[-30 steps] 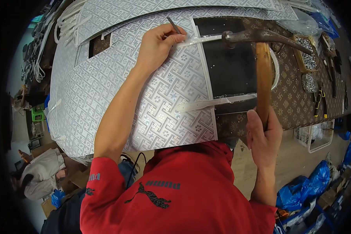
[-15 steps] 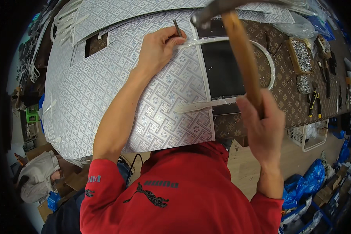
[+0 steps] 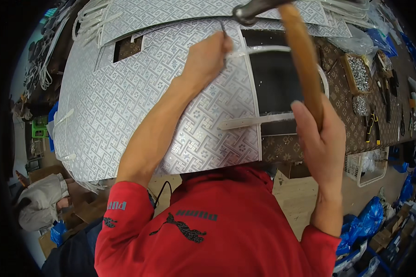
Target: Attaching handles to material sheets using a hammer and rivets.
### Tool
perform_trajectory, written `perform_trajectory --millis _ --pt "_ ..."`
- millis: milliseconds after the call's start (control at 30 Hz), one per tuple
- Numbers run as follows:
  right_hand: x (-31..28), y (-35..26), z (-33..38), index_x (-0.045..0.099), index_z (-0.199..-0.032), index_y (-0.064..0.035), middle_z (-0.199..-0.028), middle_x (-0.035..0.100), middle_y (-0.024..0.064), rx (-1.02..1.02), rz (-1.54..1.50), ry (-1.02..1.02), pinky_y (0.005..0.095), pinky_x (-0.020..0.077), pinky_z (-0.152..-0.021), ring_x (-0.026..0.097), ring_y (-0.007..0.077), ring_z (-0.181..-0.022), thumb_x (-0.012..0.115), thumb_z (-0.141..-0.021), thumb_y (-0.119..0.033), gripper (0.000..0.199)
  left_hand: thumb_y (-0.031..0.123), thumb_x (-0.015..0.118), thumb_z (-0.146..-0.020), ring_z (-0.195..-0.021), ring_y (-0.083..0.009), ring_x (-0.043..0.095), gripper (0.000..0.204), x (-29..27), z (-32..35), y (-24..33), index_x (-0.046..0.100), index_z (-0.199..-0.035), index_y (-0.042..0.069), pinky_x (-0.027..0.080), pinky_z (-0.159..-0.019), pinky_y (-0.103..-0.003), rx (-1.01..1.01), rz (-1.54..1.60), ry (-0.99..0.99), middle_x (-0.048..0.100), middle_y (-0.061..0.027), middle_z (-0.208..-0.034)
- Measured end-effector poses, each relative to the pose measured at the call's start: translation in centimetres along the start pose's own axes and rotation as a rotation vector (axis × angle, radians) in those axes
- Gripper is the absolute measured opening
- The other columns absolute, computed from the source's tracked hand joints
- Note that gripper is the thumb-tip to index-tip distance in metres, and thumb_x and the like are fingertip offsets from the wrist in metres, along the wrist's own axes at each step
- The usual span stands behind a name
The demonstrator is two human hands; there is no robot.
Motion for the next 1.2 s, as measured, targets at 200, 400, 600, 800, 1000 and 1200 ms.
perform_trajectory --millis 200,400,600,800,1000,1200 --pt "0.4 6.1 6.1 0.053 -0.082 -0.0021 -0.061 0.045 -0.0028 0.175 -0.227 0.097 0.0260 0.0327 -0.049 0.037 0.0056 -0.055 0.067 -0.095 -0.012 0.021 0.014 0.060 -0.098 -0.082 -0.0182 0.068 0.015 -1.8 0.3 0.7 0.064 -0.096 -0.001 0.053 -0.078 -0.030 -0.091 0.423 -0.001 0.071 -0.0093 -0.088" --pt "1.3 9.8 9.5 0.054 -0.082 -0.0019 -0.062 0.044 -0.0036 0.229 -0.167 0.082 0.0241 0.0319 -0.051 0.036 0.0039 -0.059 0.069 -0.093 -0.013 0.021 0.009 0.068 -0.088 -0.078 -0.0128 0.066 0.009 -2.5 8.8 5.0 0.071 -0.094 0.003 0.050 -0.071 -0.028 0.090 0.376 -0.342 0.072 -0.0041 -0.085" --pt "1.8 10.1 10.9 0.055 -0.083 -0.0013 -0.063 0.045 -0.0032 0.244 -0.219 0.053 0.0239 0.0326 -0.052 0.037 0.0037 -0.061 0.069 -0.094 -0.013 0.021 0.007 0.067 -0.088 -0.077 -0.0156 0.067 0.008 -1.4 12.4 4.1 0.071 -0.092 0.003 0.051 -0.071 -0.028 -0.017 0.429 -0.413 0.072 -0.0056 -0.085" --pt "2.1 9.2 11.4 0.055 -0.084 -0.0015 -0.063 0.046 -0.0031 0.200 -0.193 0.059 0.0240 0.0330 -0.053 0.038 0.0039 -0.061 0.068 -0.094 -0.014 0.021 0.007 0.067 -0.087 -0.076 -0.0201 0.068 0.008 -1.5 12.8 3.9 0.071 -0.092 0.003 0.052 -0.070 -0.030 0.060 0.369 -0.390 0.071 -0.0089 -0.085" --pt "2.0 8.3 11.8 0.056 -0.084 -0.0017 -0.063 0.047 -0.0031 0.142 -0.144 0.056 0.0239 0.0328 -0.052 0.037 0.0046 -0.060 0.067 -0.094 -0.013 0.020 0.003 0.065 -0.089 -0.082 -0.0155 0.067 0.006 -1.4 12.7 4.3 0.068 -0.090 -0.002 0.053 -0.075 -0.027 0.090 0.280 -0.440 0.072 -0.0065 -0.092" --pt "-0.3 3.3 12.1 0.056 -0.089 -0.0036 -0.063 0.049 -0.0032 -0.034 -0.016 0.115 0.0220 0.0296 -0.043 0.039 0.0038 -0.049 0.060 -0.098 -0.014 0.015 0.008 0.068 -0.084 -0.079 -0.0319 0.066 0.008 -1.9 12.9 4.8 0.070 -0.092 0.004 0.053 -0.071 -0.038 0.296 0.267 -0.286 0.068 -0.0124 -0.084"
Point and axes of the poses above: each hand's wrist, its own z-axis away from the middle knuckle, its own x-axis out of the palm, y = z × x, the point moved 7 cm from there along -z, towards the middle knuckle
